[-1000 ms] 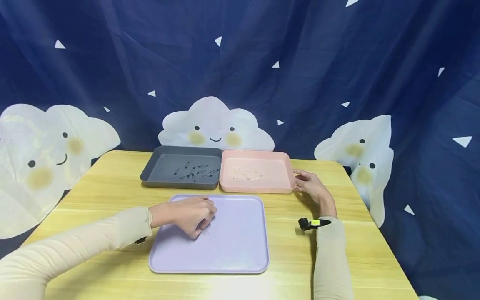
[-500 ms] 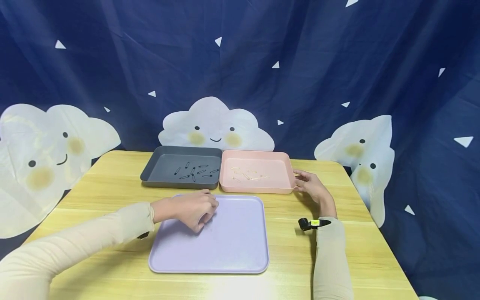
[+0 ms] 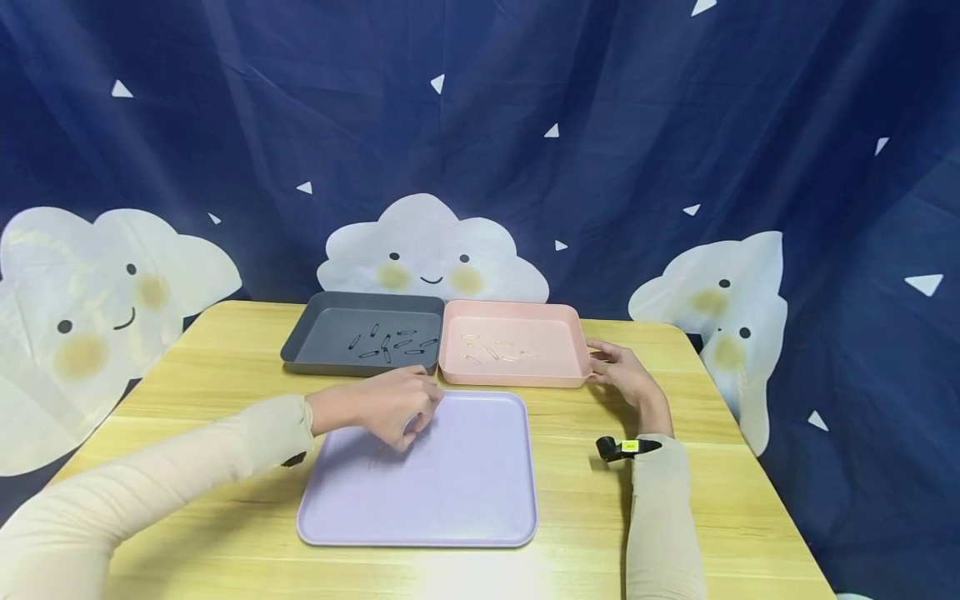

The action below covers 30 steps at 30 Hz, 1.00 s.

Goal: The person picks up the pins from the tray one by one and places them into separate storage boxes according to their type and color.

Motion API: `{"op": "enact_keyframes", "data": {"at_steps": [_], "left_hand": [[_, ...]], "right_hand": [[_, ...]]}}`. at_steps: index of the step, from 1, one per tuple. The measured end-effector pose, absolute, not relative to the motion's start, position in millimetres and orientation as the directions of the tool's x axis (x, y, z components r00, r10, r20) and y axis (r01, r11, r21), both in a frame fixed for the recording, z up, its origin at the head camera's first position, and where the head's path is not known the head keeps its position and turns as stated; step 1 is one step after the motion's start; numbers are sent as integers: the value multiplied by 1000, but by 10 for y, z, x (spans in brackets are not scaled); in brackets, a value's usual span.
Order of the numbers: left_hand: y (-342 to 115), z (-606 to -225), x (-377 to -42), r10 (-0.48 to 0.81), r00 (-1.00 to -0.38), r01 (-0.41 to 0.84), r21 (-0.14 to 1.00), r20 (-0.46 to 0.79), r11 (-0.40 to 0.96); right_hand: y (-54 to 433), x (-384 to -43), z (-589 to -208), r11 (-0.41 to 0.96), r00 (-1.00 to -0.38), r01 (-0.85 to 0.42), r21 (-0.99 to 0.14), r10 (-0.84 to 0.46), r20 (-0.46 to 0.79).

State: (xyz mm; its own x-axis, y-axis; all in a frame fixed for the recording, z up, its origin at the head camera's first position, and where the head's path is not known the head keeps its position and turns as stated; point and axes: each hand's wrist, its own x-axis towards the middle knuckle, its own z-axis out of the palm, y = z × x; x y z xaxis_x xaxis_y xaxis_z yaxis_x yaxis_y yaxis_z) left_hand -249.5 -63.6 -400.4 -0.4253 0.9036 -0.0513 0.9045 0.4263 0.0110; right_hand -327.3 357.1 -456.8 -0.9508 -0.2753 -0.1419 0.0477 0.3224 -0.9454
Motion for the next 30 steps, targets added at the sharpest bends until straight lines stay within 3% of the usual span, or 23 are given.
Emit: {"op": "enact_keyframes", "data": {"at_steps": [21,30], "left_hand": [[-469,-3699,-2780,896,-444,895,-34,16,444],[-385,-3580,-2918,874,-485,874,-12,19,485]], "right_hand": [[3575,-3270,-4561,325,-952,53,-944,-268,-146],[3573,-3273,-4570,329,-954,53,-943,-264,-146]]}}
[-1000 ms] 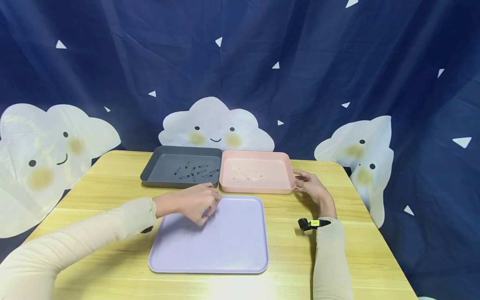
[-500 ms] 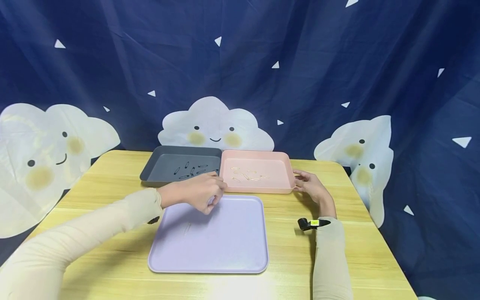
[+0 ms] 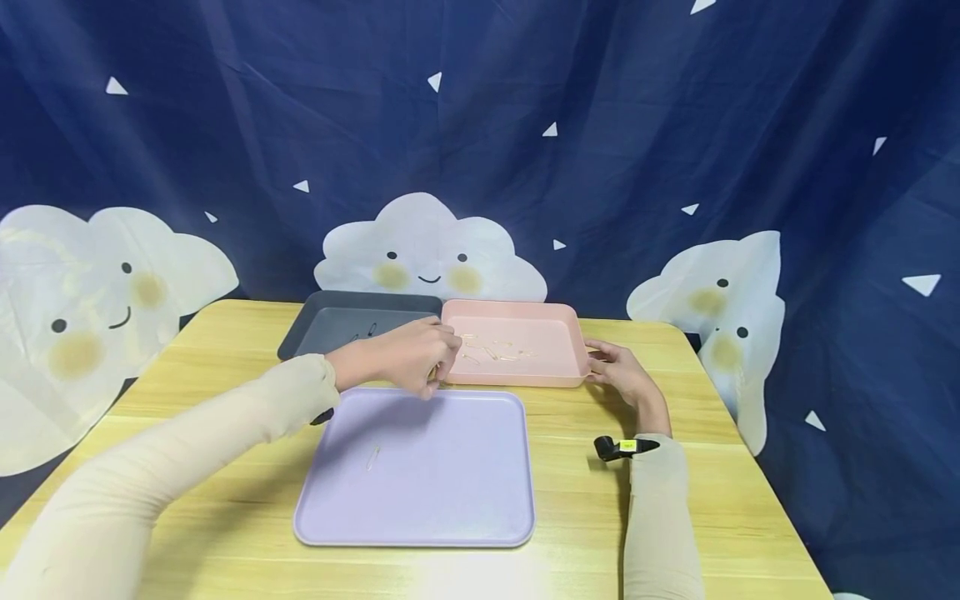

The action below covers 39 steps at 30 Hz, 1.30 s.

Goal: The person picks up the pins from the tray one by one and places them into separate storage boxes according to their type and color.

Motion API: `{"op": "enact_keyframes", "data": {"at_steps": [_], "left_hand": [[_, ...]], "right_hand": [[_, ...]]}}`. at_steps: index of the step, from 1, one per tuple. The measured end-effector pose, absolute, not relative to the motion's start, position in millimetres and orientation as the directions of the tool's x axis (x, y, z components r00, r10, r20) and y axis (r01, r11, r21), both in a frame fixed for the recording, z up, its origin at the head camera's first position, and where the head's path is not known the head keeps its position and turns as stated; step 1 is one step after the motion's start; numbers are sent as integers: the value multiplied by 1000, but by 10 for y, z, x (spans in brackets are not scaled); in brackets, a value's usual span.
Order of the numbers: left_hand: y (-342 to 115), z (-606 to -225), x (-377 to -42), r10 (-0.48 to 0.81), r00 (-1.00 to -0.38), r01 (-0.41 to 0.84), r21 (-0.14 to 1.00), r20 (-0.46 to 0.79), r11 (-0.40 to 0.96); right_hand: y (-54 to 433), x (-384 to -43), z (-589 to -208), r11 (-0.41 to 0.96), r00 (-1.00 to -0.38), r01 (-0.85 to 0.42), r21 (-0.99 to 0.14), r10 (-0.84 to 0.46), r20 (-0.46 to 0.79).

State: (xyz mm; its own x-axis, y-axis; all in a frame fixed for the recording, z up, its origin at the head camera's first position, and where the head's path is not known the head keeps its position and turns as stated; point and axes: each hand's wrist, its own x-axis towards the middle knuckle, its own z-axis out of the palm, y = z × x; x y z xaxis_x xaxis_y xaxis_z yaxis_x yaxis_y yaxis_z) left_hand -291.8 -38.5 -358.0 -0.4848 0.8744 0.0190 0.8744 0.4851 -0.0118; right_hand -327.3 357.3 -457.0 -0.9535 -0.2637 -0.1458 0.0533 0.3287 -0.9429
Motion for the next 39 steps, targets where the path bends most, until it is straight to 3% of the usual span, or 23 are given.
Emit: {"op": "enact_keyframes", "data": {"at_steps": [39], "left_hand": [[140,-3422,-3860,742,-653,740,-84,151,667]], "right_hand": [[3576,-3287,-4564,305,-952,84,-949,-257,-167]]}}
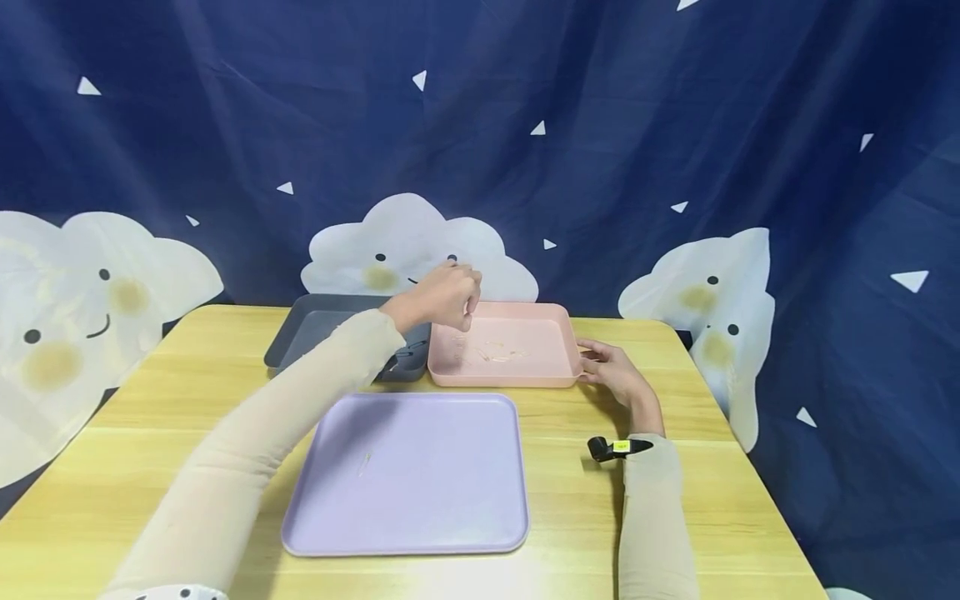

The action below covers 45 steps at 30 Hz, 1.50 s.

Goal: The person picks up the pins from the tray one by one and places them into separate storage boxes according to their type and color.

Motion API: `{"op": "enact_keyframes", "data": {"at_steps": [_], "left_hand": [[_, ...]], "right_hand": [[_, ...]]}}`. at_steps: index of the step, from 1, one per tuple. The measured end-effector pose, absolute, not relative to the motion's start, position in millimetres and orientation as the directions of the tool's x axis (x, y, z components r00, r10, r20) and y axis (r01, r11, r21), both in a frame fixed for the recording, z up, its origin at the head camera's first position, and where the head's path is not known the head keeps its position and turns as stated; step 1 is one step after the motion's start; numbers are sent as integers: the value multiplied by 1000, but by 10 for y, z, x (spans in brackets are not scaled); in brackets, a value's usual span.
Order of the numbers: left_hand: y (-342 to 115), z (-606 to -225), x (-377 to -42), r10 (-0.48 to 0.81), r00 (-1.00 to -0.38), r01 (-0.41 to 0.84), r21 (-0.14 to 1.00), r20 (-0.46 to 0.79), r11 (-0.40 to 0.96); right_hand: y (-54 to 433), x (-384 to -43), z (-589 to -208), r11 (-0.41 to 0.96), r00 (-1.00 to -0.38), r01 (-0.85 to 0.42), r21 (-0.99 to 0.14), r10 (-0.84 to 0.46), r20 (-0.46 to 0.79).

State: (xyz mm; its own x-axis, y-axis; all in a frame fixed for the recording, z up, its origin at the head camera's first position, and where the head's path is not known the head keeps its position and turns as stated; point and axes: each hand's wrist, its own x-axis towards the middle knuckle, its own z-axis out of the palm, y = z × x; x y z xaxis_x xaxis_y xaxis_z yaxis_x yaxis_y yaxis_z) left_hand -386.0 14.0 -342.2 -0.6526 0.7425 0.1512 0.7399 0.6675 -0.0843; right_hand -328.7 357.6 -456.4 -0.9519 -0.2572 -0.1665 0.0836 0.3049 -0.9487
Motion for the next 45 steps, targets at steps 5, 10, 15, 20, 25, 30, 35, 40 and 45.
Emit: {"op": "enact_keyframes", "data": {"at_steps": [5,10,15,20,25,30,35,40,45], "left_hand": [[202,-3483,-3964,722,-666,720,-93,185,688],[240,-3596,-4048,686,-699,682,-99,203,724],[296,-3684,-4081,663,-720,655,-112,206,747],[360,-3770,-4114,655,-728,643,-132,202,755],[428,-3844,-4152,647,-738,631,-145,192,762],[462,-3889,-4180,631,-757,611,-159,168,776],[469,-3956,-4216,611,-778,585,-184,148,790],[465,-4029,-4237,602,-789,568,-225,125,791],[462,-4075,-4226,590,-799,554,-241,116,797]], "right_hand": [[3592,-3290,-4569,291,-953,78,-954,-260,-157],[3594,-3299,-4583,291,-953,63,-954,-267,-145],[3608,-3311,-4598,300,-955,63,-952,-260,-145],[3612,-3303,-4588,298,-953,66,-952,-263,-148],[3615,-3302,-4592,298,-954,66,-952,-261,-148],[3596,-3284,-4577,297,-953,59,-953,-267,-142],[3568,-3259,-4546,288,-952,51,-956,-274,-134],[3566,-3263,-4545,279,-952,57,-959,-274,-136],[3579,-3274,-4558,282,-953,58,-958,-270,-137]]}}
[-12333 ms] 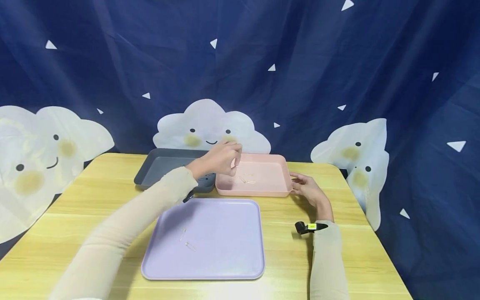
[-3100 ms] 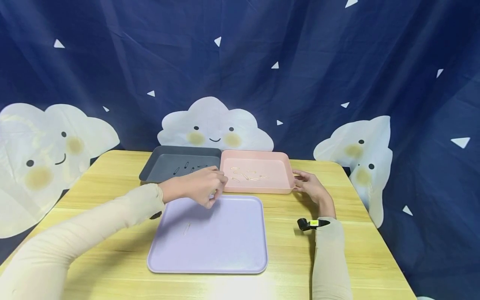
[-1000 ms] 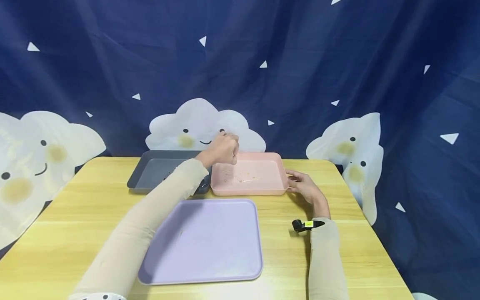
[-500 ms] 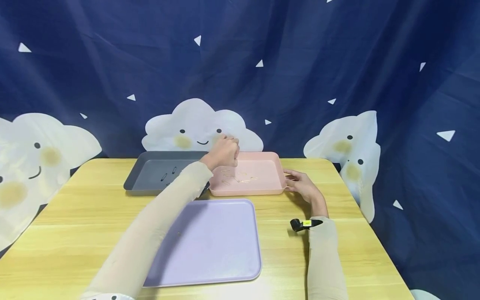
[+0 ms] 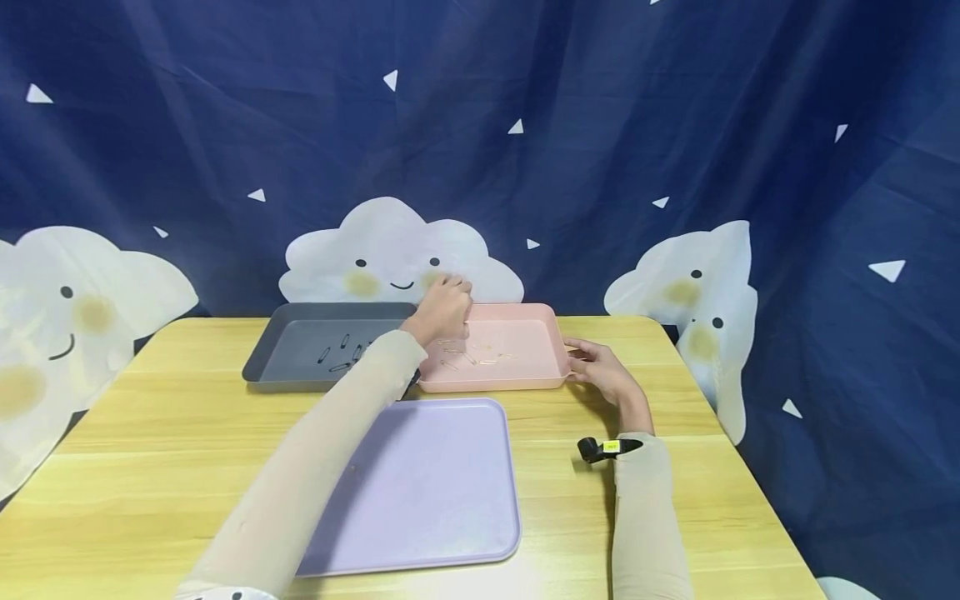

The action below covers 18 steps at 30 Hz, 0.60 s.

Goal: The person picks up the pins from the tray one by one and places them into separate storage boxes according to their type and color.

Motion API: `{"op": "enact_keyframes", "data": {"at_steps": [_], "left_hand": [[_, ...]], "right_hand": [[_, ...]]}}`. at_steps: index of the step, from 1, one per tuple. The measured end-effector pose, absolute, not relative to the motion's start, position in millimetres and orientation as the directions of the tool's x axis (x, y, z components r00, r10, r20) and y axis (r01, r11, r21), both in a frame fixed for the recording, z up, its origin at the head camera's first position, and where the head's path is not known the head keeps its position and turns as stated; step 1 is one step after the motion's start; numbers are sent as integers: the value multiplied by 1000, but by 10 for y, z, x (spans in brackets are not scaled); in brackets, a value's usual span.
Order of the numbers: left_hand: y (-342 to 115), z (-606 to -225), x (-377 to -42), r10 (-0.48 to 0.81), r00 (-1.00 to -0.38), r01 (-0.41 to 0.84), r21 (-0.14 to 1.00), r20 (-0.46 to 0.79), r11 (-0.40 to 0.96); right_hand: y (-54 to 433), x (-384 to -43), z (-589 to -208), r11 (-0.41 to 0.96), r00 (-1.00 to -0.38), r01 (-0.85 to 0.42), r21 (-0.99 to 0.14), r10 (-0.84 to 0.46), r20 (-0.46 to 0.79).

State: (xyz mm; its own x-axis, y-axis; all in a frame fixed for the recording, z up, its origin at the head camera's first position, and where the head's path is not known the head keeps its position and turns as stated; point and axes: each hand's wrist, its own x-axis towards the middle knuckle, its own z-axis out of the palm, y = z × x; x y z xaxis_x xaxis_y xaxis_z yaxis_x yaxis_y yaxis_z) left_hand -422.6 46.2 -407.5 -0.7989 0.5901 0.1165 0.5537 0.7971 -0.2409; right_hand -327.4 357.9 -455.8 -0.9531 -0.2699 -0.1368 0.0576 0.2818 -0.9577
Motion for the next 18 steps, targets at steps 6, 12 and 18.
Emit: {"op": "enact_keyframes", "data": {"at_steps": [6,12,18], "left_hand": [[459,-4132,-4203,595,-789,544,-278,151,792],[482,-4157,-4197,579,-803,526,-287,144,801],[490,-4181,-4209,547,-831,515,-230,104,826]], "right_hand": [[3578,-3283,-4568,280,-955,63,-958,-263,-140],[3594,-3278,-4559,294,-956,76,-953,-249,-154],[3598,-3278,-4553,290,-955,82,-954,-250,-158]]}}
